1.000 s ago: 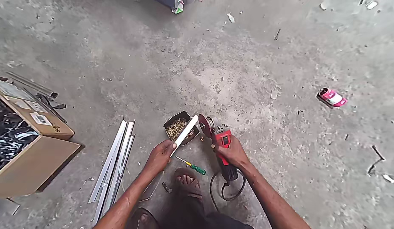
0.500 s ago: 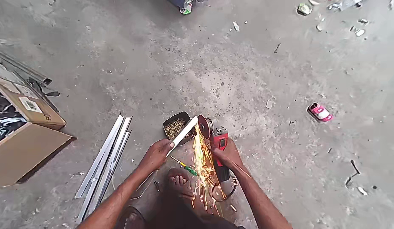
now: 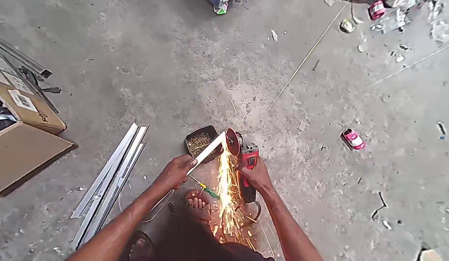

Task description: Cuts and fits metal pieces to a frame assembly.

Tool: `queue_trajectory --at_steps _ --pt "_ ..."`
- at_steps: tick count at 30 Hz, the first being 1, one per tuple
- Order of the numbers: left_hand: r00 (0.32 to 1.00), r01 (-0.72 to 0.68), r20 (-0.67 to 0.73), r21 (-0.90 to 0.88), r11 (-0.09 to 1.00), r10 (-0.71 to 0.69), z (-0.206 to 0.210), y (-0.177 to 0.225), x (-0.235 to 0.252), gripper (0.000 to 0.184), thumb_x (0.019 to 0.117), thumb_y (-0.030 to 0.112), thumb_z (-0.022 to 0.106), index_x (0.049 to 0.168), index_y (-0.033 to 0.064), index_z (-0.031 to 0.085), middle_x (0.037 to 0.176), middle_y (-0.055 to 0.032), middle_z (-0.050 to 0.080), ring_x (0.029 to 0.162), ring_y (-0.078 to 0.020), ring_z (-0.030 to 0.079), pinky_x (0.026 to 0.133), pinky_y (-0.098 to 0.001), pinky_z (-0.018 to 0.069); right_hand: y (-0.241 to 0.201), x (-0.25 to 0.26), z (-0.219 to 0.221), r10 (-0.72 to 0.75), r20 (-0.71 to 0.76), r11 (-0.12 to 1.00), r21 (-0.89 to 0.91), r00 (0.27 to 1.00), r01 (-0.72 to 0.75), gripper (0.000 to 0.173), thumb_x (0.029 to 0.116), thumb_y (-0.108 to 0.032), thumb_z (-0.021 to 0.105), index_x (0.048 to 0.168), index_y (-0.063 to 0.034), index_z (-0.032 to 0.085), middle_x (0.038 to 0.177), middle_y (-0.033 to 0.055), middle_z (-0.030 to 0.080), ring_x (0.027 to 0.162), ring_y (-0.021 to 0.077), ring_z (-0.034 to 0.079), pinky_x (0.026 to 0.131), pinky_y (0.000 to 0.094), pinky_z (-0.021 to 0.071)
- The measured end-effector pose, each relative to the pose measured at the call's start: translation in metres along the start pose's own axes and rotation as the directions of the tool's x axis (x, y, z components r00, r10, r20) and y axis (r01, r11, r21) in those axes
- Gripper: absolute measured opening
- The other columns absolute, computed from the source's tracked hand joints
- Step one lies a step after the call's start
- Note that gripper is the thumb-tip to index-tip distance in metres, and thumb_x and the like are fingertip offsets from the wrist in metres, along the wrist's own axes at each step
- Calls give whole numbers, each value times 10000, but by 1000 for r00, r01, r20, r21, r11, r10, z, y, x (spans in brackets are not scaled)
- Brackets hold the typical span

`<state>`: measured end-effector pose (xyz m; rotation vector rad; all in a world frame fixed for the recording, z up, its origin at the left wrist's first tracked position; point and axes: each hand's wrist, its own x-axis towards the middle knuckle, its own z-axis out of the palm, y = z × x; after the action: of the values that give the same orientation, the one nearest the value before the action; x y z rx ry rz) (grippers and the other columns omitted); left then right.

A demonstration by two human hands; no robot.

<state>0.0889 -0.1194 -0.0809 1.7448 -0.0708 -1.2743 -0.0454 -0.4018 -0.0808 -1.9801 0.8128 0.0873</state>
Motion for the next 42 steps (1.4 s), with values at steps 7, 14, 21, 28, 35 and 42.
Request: queue_trajectory --at_steps 7,14,21,28,35,42 --pt "1000 -11 1 -12 1000 11 0 -1 0 322 1067 438 518 1055 136 628 635 -22 514 430 -127 443 397 -276 387 -4 2 -2 14 6 999 -43 1000 -14 529 696 -337 819 1128 -95 632 896 -38 711 816 49 693 761 304 599" --pt "1000 -5 7 -3 1000 5 -1 0 0 326 1070 441 509 1063 136 627 643 -24 526 436 -130 459 403 -279 401 -7 5 -3 15 12 997 -78 1000 -14 575 709 -366 831 1164 -77 629 944 -15 713 860 53 693 804 304 595" --pt "1000 10 5 -8 1000 -10 -1 2 -1 326 1068 435 519 1088 133 641 657 -30 545 445 -131 469 407 -280 406 -11 5 -1 18 6 999 -48 1000 -18 589 707 -305 849 1193 -63 619 985 -11 722 898 40 694 837 273 591" --pt "1000 0 7 -3 1000 0 -2 1 0 323 1064 437 527 1072 136 644 654 -28 545 439 -129 464 401 -278 400 -4 10 0 -10 13 1000 -29 1000 10 585 702 -341 854 1178 -80 635 960 -9 732 876 70 709 819 311 609" --pt "1000 -7 3 6 1000 7 -1 1 0 332 1066 436 524 1083 129 648 658 -32 549 445 -134 470 414 -286 413 -9 11 -1 -6 14 998 -63 1000 7 567 708 -369 845 1154 -85 639 930 -22 723 842 53 701 793 294 604" --pt "1000 -17 6 12 1000 17 -2 -1 1 336 1060 452 528 1054 136 641 646 -23 539 444 -130 465 412 -285 403 -11 11 -1 -18 5 996 -84 1000 19 583 703 -394 832 1156 -83 638 932 -22 724 846 48 700 795 298 601"
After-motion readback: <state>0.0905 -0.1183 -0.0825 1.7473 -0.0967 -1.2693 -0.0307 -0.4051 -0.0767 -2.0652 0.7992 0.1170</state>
